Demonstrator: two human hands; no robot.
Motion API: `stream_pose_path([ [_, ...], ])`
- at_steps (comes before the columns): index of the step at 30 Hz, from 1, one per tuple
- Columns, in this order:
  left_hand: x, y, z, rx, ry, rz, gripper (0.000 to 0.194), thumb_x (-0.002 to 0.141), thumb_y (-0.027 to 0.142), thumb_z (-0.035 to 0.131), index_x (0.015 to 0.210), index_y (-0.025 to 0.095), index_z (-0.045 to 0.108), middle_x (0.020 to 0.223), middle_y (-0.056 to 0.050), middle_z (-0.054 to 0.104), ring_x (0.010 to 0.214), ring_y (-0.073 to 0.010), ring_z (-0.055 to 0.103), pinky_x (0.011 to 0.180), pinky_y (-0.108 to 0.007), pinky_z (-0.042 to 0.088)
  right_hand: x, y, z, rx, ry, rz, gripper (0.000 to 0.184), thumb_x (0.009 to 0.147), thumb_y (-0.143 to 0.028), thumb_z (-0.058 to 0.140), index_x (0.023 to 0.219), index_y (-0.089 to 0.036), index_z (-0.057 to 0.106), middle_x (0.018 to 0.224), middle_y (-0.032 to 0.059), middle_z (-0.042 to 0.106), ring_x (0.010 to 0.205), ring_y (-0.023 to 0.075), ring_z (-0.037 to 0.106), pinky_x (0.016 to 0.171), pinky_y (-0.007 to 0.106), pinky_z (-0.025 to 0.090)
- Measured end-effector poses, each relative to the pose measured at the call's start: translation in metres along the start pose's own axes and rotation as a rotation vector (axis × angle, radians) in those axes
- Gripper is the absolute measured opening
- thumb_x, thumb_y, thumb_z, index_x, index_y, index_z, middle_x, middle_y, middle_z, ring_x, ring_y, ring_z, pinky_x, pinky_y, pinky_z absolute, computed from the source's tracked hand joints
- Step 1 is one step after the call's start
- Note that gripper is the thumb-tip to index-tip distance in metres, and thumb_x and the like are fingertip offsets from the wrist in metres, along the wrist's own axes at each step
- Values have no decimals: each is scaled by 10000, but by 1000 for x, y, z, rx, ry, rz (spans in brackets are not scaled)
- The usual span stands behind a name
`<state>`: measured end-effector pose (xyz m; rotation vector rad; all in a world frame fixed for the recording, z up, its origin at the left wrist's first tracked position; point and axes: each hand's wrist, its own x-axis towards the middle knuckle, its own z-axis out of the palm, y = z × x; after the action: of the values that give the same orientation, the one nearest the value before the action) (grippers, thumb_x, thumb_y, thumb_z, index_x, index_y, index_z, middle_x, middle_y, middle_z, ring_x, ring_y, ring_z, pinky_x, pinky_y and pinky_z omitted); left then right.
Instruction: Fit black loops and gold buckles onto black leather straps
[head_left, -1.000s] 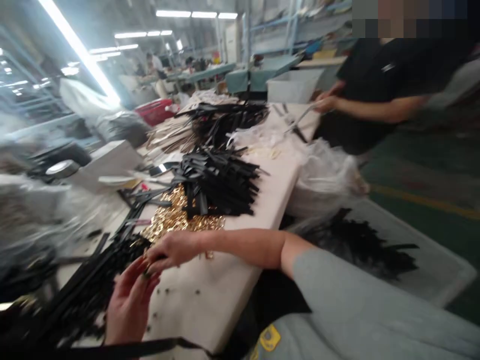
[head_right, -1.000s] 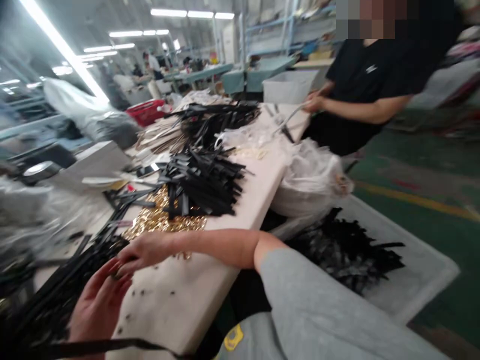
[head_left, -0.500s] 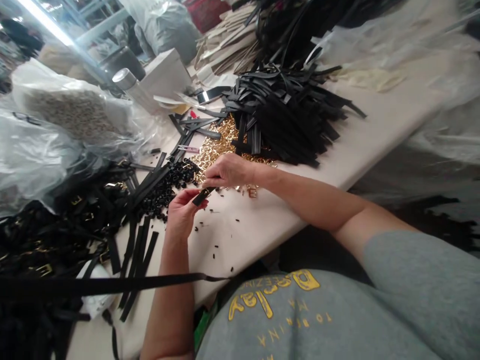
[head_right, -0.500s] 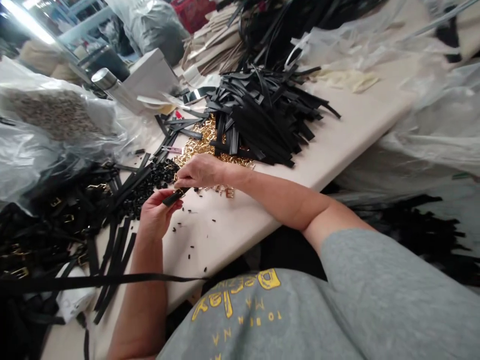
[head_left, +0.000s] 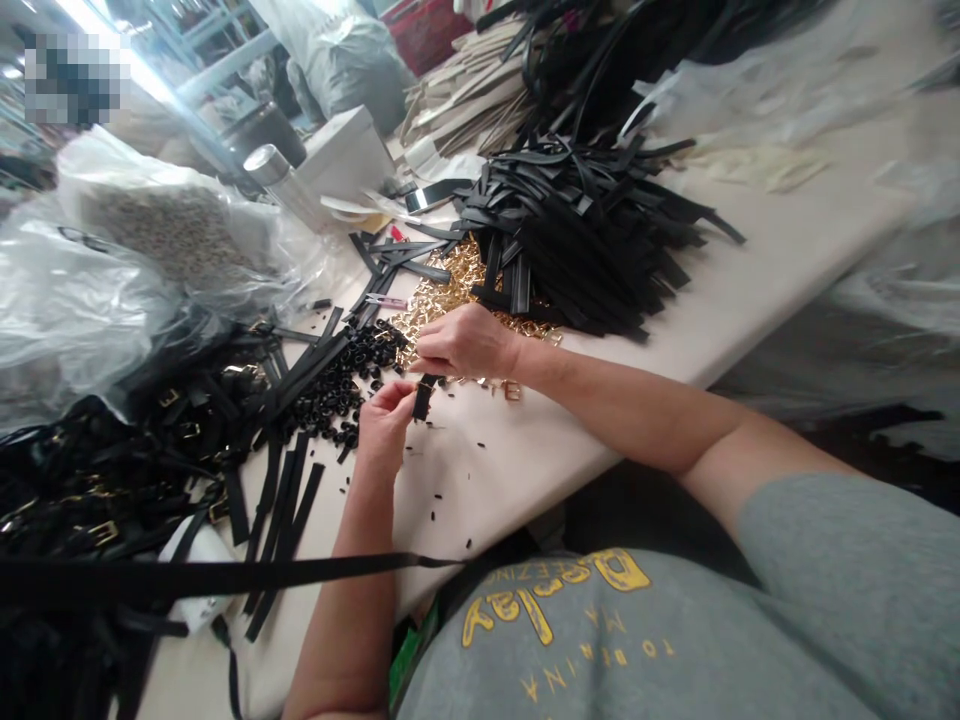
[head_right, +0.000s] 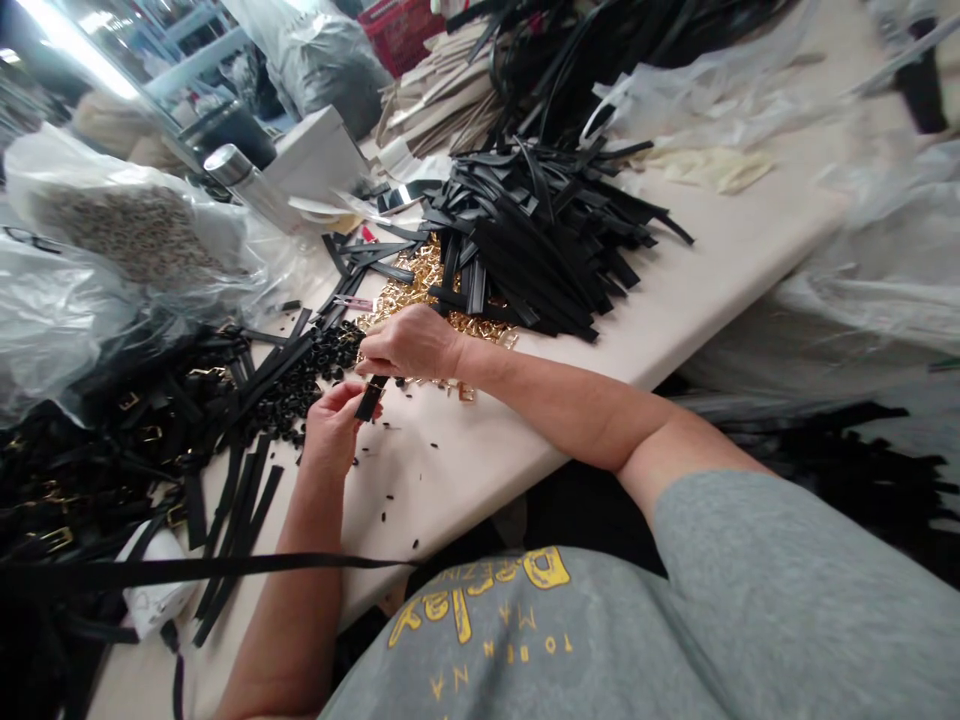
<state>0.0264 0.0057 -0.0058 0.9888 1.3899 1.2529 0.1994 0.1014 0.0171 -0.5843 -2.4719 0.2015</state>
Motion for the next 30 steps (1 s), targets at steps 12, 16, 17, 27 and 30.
stream_pose_path([
  [12,8,0,5,-215,207,94,366,505,383,844,736,163,663,674,-6,655,551,-87,578,557,-195,483,-1,-10,18,483,-26,205,249,818,-393,697,890,-155,683,829,18,632,722,117,545,638,230,369],
  [16,6,-3,10,-198,188,80,366,530,389,845,775,167,687,744,-17,676,601,-94,600,605,-208,499,0,-17,33,923,99,336,356,801,-472,690,888,-127,692,821,23,649,745,121,566,682,231,430],
  [17,5,-4,10,-197,187,82,369,537,390,847,785,167,691,740,-14,674,606,-96,603,620,-215,503,0,-18,36,1048,108,361,394,786,-501,693,896,-123,694,815,22,650,736,121,566,675,232,440],
  [27,3,-3,13,73,146,204,309,661,377,797,846,157,682,739,-8,649,615,-109,593,613,-228,480,1,-3,40,1226,168,429,253,837,-358,657,810,-108,690,732,5,639,654,84,538,601,199,431],
  [30,4,-7,11,287,100,291,229,716,377,745,781,173,664,709,1,622,597,-107,565,574,-217,442,4,4,37,1189,242,454,203,863,-271,621,774,-95,669,715,12,638,649,75,550,617,191,453],
])
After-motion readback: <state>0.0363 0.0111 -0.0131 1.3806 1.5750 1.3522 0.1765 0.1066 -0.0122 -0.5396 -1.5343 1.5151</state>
